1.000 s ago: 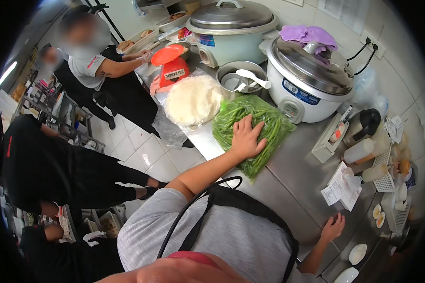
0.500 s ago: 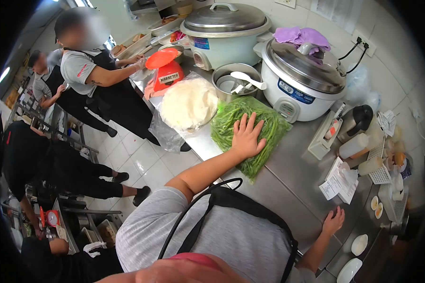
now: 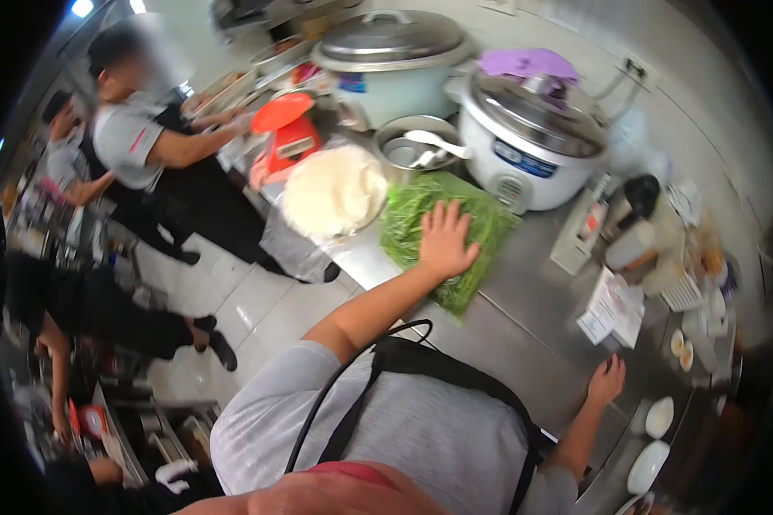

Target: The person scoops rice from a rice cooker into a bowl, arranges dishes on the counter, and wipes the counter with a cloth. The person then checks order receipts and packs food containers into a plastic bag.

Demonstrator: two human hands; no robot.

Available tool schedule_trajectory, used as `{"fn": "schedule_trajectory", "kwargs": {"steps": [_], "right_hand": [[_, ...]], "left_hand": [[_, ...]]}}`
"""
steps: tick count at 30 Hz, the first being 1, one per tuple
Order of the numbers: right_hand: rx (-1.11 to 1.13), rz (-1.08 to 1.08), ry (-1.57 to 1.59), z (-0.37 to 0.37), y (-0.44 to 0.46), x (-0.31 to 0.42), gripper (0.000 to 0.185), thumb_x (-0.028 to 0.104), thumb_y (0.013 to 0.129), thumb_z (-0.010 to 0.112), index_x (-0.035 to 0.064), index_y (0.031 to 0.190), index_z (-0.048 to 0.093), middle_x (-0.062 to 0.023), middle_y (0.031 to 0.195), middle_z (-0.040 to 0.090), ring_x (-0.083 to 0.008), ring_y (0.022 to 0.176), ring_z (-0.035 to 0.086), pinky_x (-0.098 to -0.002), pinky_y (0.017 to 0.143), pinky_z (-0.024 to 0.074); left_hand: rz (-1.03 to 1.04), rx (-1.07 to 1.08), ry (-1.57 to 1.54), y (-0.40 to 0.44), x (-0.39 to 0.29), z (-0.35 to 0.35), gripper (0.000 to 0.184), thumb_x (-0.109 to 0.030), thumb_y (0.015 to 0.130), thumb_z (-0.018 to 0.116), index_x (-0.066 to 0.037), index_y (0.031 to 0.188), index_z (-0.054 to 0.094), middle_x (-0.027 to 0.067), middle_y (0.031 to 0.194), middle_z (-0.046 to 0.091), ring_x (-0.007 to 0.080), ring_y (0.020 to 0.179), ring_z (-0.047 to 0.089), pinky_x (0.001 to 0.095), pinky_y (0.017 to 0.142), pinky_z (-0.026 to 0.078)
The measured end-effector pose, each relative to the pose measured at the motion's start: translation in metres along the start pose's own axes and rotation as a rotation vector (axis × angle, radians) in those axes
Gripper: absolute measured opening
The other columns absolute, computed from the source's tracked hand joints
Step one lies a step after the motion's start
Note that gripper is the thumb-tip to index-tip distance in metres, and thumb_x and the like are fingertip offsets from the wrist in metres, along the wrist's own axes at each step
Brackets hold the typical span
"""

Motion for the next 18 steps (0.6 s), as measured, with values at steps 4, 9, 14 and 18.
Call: {"fn": "schedule_trajectory", "kwargs": {"steps": [4, 9, 14, 18], "right_hand": [[-0.078, 0.239, 0.017, -0.038, -0.019, 0.028, 0.041, 0.022, 0.072, 0.052, 0.0095, 0.11, 0.048, -0.0131, 0.116, 0.045, -0.0276, 0.11, 0.039, -0.0373, 0.091, 0.0331], [-0.078, 0.298, 0.145, -0.068, -0.041, 0.05, 0.041, 0.02, 0.067, 0.055, 0.0088, 0.106, 0.052, -0.0155, 0.115, 0.044, -0.03, 0.108, 0.04, -0.039, 0.09, 0.0339], [-0.129, 0.218, 0.253, -0.059, -0.088, 0.06, 0.04, 0.022, 0.072, 0.052, 0.0097, 0.109, 0.049, -0.0144, 0.121, 0.038, -0.0313, 0.116, 0.029, -0.0406, 0.095, 0.0247], [-0.125, 0.227, 0.283, -0.063, -0.121, 0.055, 0.041, 0.021, 0.071, 0.052, 0.011, 0.11, 0.049, -0.0148, 0.121, 0.037, -0.0314, 0.117, 0.028, -0.0412, 0.095, 0.0239]], "left_hand": [[0.039, -0.003, 0.008, 0.002, -0.009, -0.006, 0.052, -0.039, 0.068, 0.053, -0.009, 0.11, 0.047, 0.0169, 0.125, 0.033, 0.0384, 0.115, 0.028, 0.0552, 0.091, 0.02], [0.177, -0.154, 0.148, 0.004, -0.028, -0.011, 0.05, -0.04, 0.068, 0.052, -0.01, 0.108, 0.049, 0.0151, 0.121, 0.039, 0.0343, 0.11, 0.034, 0.0485, 0.087, 0.026], [0.201, -0.184, 0.212, -0.003, -0.022, -0.004, 0.047, -0.044, 0.072, 0.048, -0.013, 0.107, 0.051, 0.0118, 0.12, 0.041, 0.0324, 0.108, 0.036, 0.0468, 0.086, 0.027], [0.195, -0.17, 0.22, -0.005, -0.019, -0.001, 0.049, -0.045, 0.072, 0.047, -0.013, 0.109, 0.05, 0.011, 0.121, 0.041, 0.0312, 0.108, 0.037, 0.0469, 0.087, 0.026]]}}
Point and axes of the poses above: each hand's wrist, its own y-axis towards the middle knuckle, its own z-axis out of the palm, x = y × z, the point moved 8 cm from there along y, towards the middle knuckle
